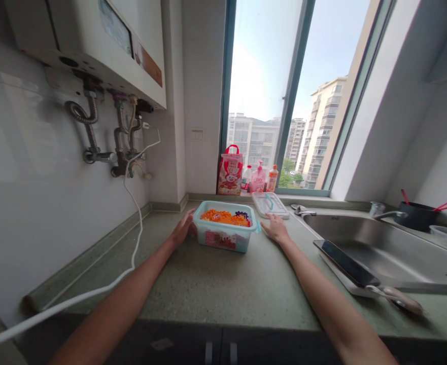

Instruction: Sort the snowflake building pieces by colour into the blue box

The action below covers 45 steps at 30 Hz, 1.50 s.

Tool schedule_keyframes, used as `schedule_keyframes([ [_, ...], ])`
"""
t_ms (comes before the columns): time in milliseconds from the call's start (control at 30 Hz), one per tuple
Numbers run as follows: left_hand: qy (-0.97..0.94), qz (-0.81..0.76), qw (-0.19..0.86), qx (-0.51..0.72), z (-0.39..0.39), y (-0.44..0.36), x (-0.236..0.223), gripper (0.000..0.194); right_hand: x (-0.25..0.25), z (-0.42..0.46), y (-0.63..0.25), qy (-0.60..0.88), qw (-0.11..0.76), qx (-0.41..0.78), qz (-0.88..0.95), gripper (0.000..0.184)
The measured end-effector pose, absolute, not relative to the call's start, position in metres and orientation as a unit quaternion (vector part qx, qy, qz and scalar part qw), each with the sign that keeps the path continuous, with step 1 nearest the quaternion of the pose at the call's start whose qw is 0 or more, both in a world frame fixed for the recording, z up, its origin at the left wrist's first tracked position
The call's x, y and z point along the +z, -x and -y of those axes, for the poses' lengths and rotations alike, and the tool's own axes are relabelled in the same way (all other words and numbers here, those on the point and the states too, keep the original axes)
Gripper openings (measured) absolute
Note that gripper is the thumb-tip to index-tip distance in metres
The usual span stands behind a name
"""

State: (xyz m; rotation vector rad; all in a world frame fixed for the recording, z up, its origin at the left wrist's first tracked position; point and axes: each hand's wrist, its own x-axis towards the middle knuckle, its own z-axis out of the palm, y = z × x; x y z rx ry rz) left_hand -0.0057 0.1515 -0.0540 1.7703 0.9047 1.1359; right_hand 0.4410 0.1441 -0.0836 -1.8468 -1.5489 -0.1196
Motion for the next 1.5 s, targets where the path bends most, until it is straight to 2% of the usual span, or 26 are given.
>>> schedule_keyframes([
  [100, -0.710, -0.339, 0.435, 0.438, -0.161, 0.009, -0.059, 0.100, -0.083, -0.161, -0.456, 0.749, 0.266, -0.118, 0.595, 0.055],
  [167, -0.709, -0.332, 0.447, 0.433, -0.167, 0.011, -0.062, 0.102, -0.083, -0.176, -0.464, 0.769, 0.236, -0.138, 0.578, 0.058],
  [433, -0.672, -0.330, 0.490, 0.448, -0.166, 0.011, -0.061, 0.104, -0.089, -0.236, -0.492, 0.802, 0.225, -0.076, 0.548, 0.070],
  [667, -0.656, -0.335, 0.501, 0.455, -0.160, 0.009, -0.057, 0.101, -0.099, -0.256, -0.505, 0.803, 0.250, -0.108, 0.531, 0.075],
  [967, -0.628, -0.342, 0.521, 0.466, -0.167, 0.013, -0.059, 0.107, -0.088, -0.215, -0.475, 0.740, 0.327, -0.182, 0.559, 0.069],
  [1167, -0.667, -0.341, 0.486, 0.452, -0.167, 0.012, -0.059, 0.107, -0.088, -0.168, -0.455, 0.629, 0.461, -0.224, 0.584, 0.067],
  [1300, -0.684, -0.338, 0.464, 0.450, -0.165, 0.012, -0.057, 0.106, -0.076, -0.141, -0.448, 0.533, 0.553, -0.201, 0.608, 0.066],
  [1500, -0.681, -0.342, 0.462, 0.453, -0.169, 0.012, -0.058, 0.104, -0.033, -0.113, -0.416, 0.435, 0.590, -0.152, 0.663, 0.059],
])
